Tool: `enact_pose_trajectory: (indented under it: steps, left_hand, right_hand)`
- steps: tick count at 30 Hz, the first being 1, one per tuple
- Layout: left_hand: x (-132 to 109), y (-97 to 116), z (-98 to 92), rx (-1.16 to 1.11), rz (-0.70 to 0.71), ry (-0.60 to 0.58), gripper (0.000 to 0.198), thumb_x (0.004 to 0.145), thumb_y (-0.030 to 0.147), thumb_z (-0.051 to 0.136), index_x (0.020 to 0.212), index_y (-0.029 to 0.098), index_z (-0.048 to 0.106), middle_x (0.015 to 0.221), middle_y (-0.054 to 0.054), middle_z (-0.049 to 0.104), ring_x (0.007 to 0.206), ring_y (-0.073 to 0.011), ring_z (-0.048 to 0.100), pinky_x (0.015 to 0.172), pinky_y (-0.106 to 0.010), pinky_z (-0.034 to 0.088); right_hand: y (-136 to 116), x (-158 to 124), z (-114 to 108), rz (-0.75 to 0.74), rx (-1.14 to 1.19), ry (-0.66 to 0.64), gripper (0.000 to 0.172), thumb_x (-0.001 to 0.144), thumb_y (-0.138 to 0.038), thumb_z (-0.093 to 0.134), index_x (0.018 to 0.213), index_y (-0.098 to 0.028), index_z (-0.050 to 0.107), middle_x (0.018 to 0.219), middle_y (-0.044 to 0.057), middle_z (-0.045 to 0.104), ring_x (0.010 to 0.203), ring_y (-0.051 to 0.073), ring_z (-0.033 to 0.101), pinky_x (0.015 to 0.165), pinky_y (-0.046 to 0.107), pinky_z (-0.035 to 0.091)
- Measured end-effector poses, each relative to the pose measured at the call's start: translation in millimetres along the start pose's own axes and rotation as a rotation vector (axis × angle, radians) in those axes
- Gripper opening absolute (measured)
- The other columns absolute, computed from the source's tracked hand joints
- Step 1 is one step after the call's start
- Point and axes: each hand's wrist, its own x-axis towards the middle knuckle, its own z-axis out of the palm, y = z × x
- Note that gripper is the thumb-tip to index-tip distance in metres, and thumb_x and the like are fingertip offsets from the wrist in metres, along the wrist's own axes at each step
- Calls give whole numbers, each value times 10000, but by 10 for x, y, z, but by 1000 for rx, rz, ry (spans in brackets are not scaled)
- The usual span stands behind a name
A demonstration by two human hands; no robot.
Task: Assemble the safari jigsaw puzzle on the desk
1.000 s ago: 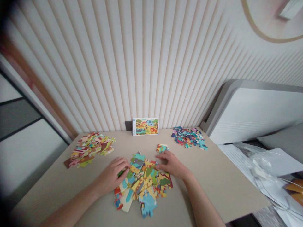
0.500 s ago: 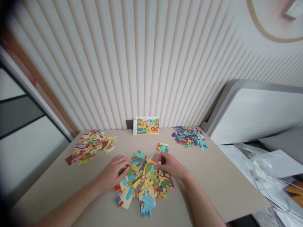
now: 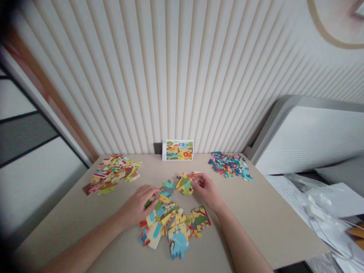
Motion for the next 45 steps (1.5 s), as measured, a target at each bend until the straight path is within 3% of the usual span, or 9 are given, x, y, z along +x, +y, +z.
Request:
enact_pose_trajectory:
  steps: [5,10,15,22,27,32,37,45]
  left_hand:
    - [-28,-28,0,0,25,56,614,951,377,593,1498,211,369,1399,-124,554,1286,-276,509,1100,-449,409]
    - [-27,-70,17,-34,52,30,804,923,483,637,1575,232,239,1431,-133,538,1300,-293,507,1114,-460,395]
    - [-22,-75,39,-74,11,-7,694,908,482,659,1507,244,402,1340,-133,588,1230,-292,546,1070,-455,433]
    - [17,-80,-15,-287,-116,41,482,904,330,651,1373,254,570,1253,-90,638,1161,-249,599,1026,-375,474]
    - [27,-167,-35,-532,-320,88,424,938,342,594,1343,215,598,1157,-71,702,1050,-234,665,946,-345,520]
    - [14,-272,52,-738,-442,118,444,937,408,604,1320,184,605,1037,-64,732,917,-223,695,813,-316,557]
    - [32,-321,112,-888,-448,104,410,924,429,630,1247,178,614,1002,-62,729,908,-223,697,793,-313,556]
    - [66,-383,169,-972,-438,148,379,852,433,708,1123,197,587,1006,-50,714,913,-210,692,794,-308,550]
  right_hand:
    - [6,-34,168,35,111,-95,367,775,-441,825,1013,-223,650,848,-1,694,750,144,638,714,271,524]
    - [-18,-130,482,88,121,-297,380,792,-435,811,1078,-216,692,978,35,738,875,161,676,811,291,531]
    - [-19,-144,537,103,116,-368,383,836,-466,759,1109,-204,699,1048,62,752,949,177,687,862,308,525]
    - [109,-1,308,34,19,-115,360,795,-477,795,973,-179,699,913,62,744,831,175,682,796,312,540]
    - [99,35,219,29,53,2,493,750,-466,829,1130,-209,648,930,35,703,771,161,667,721,309,565]
    - [80,24,204,9,83,6,541,760,-442,821,1224,-238,632,965,19,669,768,145,652,776,340,581]
    - [79,19,215,29,64,-1,501,746,-473,829,1154,-221,687,979,32,668,756,149,648,771,344,583]
    - [44,-57,278,89,63,-109,549,757,-467,821,1231,-226,683,934,13,639,760,148,637,773,322,552]
